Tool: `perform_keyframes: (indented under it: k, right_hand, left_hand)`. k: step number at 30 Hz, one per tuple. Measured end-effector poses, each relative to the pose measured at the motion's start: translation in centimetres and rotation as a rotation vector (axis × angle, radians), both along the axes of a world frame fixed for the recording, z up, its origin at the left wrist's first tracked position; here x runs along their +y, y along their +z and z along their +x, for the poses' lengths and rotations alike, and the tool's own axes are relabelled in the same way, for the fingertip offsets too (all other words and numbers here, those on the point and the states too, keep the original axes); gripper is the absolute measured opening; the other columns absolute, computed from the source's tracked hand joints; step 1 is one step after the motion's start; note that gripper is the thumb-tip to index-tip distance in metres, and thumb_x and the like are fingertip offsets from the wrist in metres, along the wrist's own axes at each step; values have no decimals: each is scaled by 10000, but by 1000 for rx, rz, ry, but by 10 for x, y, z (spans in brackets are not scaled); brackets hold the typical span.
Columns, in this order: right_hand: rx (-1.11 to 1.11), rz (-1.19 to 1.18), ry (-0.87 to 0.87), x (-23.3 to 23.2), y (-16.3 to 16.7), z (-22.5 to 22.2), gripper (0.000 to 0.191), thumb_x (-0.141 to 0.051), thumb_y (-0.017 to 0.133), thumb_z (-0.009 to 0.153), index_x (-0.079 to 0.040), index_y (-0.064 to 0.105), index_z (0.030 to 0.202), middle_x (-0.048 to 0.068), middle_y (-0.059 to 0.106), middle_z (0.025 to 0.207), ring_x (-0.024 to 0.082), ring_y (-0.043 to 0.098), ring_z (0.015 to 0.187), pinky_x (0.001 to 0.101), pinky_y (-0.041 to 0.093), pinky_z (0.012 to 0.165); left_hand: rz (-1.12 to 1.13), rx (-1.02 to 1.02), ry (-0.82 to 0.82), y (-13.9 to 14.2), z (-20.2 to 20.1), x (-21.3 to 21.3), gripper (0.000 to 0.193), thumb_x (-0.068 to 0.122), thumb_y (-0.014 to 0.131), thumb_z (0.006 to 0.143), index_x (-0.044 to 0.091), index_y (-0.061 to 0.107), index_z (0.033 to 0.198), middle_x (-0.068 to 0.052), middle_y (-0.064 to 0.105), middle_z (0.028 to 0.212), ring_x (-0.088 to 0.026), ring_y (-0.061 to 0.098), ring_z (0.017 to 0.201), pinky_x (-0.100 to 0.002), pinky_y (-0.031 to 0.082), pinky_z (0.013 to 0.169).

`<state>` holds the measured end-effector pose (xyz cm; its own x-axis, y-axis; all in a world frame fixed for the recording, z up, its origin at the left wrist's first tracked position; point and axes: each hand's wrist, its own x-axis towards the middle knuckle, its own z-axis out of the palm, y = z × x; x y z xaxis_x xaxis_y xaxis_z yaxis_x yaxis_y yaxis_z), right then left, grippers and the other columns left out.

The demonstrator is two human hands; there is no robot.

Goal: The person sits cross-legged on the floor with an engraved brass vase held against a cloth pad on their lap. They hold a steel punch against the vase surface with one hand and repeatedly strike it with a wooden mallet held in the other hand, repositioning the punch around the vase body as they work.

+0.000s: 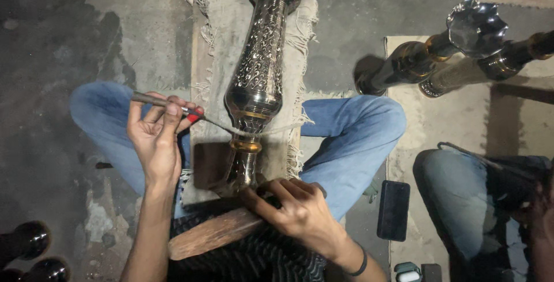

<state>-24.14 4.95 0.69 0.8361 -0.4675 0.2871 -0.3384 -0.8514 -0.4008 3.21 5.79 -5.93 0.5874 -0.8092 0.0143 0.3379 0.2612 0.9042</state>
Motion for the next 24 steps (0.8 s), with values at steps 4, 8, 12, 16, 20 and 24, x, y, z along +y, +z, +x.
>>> perform_keyframes:
  k: [4, 8, 12, 16, 20, 24]
  right_hand:
    - [-35, 86, 6, 0, -15, -3, 549, -127, 677, 801, -164, 658, 1349, 64, 692, 1058, 229, 732, 872, 353, 615, 718]
    - [-81, 79, 6, 2, -26, -5, 564, -112, 673, 782, -159, 651, 1344, 86, 705, 1102, 230, 735, 886, 346, 614, 723]
    - [-93, 41, 29, 1, -32, -2, 504, -105, 694, 825, -202, 652, 1318, 58, 695, 1058, 199, 734, 856, 311, 609, 694]
    - [-97, 49, 51, -4, -26, 3, 468, -113, 722, 859, -214, 654, 1311, 8, 668, 970, 159, 716, 786, 289, 588, 637]
    - [-38, 5, 93, -10, -4, 5, 479, -125, 711, 864, -177, 662, 1337, -3, 630, 904, 169, 703, 802, 304, 585, 648]
    - [-34, -96, 152, -12, 14, 14, 490, -182, 708, 860, -116, 616, 1337, 22, 668, 1029, 176, 696, 857, 314, 566, 662]
  left_hand:
    - [13, -2, 14, -2, 0, -2, 259, 6, 667, 1043, 26, 486, 1228, -145, 669, 1083, -258, 719, 1024, -480, 654, 956]
    - [12, 7, 12, -2, 1, -2, 254, 6, 663, 1044, 26, 486, 1225, -144, 669, 1086, -254, 718, 1021, -480, 659, 962]
    - [11, -16, 2, 0, 1, -2, 239, 3, 651, 1061, 24, 488, 1235, -149, 666, 1081, -252, 718, 1031, -475, 657, 973]
    - [-1, -4, 6, 2, 0, -3, 243, -1, 652, 1055, 24, 486, 1230, -147, 668, 1075, -247, 717, 1017, -470, 661, 964]
    - [2, -28, 0, 5, 1, -6, 250, 13, 659, 1054, 27, 486, 1234, -150, 673, 1083, -243, 722, 1024, -446, 667, 959]
    - [50, -123, -15, 13, 6, -14, 252, 56, 664, 1070, 44, 485, 1247, -163, 691, 1113, -235, 734, 1013, -397, 659, 904]
